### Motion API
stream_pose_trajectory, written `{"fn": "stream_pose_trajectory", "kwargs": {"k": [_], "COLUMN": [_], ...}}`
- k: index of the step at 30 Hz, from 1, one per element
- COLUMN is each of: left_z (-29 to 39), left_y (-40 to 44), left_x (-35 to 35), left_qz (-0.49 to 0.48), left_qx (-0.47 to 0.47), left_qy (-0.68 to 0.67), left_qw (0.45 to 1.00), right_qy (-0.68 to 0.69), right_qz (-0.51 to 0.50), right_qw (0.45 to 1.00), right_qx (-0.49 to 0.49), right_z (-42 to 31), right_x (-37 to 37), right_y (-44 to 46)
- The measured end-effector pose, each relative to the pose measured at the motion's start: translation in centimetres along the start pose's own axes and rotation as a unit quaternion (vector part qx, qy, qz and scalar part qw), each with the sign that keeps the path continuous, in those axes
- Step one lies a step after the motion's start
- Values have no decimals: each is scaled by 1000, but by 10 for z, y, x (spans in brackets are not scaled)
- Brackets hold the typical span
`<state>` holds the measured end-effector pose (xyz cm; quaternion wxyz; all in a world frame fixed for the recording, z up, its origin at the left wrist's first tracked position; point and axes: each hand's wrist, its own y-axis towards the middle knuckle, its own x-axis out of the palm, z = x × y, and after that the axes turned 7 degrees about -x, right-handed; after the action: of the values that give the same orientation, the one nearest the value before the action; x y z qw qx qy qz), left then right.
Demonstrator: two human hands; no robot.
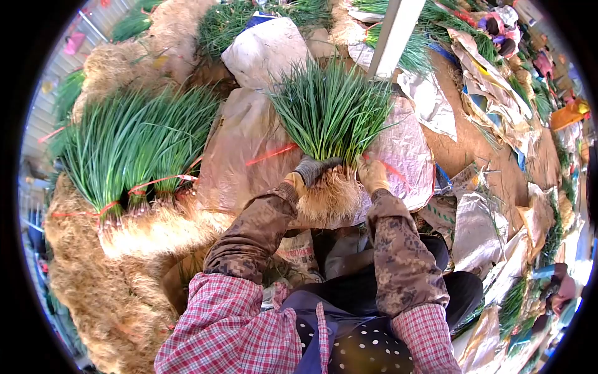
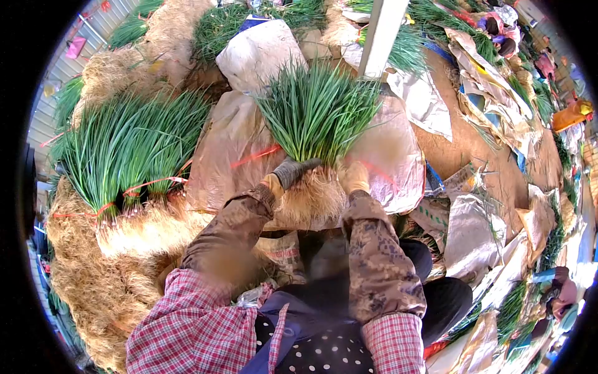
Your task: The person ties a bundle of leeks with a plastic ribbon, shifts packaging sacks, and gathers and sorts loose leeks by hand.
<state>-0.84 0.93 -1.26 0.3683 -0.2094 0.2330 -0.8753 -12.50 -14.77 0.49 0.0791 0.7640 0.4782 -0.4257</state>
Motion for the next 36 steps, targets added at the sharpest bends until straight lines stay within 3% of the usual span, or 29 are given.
{"fn": "stream_pose_trajectory", "kwargs": {"k": [1, 3, 4, 5, 7, 9, 12, 14, 15, 17, 20, 22, 24, 26, 27, 29, 33, 36], "left_z": [11, 21, 30, 5, -14, 22, -20, -2, 0, 0, -11, -31, -49, -52, -55, -33, -21, -37], "left_y": [-10, -34, -40, -15, -6, -37, -22, -8, 2, 13, 14, 29, 48, 60, 63, 30, 18, 25], "left_x": [2, 9, 14, 1, -9, -3, 15, 15, 12, 6, 8, 5, -1, -3, -4, 13, 22, 20], "left_qz": [-18, -10, 32, 4, -27, -22, 59, -1, -11, -25, -86, -18, 47, 67, 78, 73, 130, 136], "left_qx": [4, 17, -108, -42, -37, -133, 147, 123, 70, -39, 8, 7, 12, -99, -90, -43, -65, -56], "left_qy": [2, 18, 64, 67, 107, 179, 39, 148, 131, 95, 66, 16, -31, 2, -5, -29, 59, 80], "left_qw": [1000, 1000, 992, 997, 993, 974, 987, 981, 989, 994, 994, 1000, 998, 993, 993, 996, 988, 986], "right_qy": [97, 378, 408, 437, 283, 336, 326, 197, 149, 125, 138, 149, 100, 49, 22, -1, -109, -19], "right_qz": [59, 56, 41, 25, -35, -55, -43, 43, 74, -1, -64, -73, -130, -153, -155, -167, -237, -202], "right_qw": [992, 922, 909, 894, 953, 936, 937, 954, 953, 960, 962, 958, 970, 977, 982, 978, 953, 979], "right_qx": [-55, -68, -81, -93, -103, -91, -116, -220, -252, -251, -228, -233, -178, -140, -109, -124, -153, 19], "right_z": [18, 52, 46, 38, 7, 11, 25, 27, 26, 6, 21, 6, -4, -13, -24, -18, -40, -58], "right_x": [21, 97, 102, 106, 71, 80, 95, 101, 100, 75, 87, 63, 48, 35, 26, 25, -16, -49], "right_y": [7, 24, 26, 28, -6, -5, -3, 1, 1, -8, 1, -10, -13, -21, -29, -30, -30, -21]}}
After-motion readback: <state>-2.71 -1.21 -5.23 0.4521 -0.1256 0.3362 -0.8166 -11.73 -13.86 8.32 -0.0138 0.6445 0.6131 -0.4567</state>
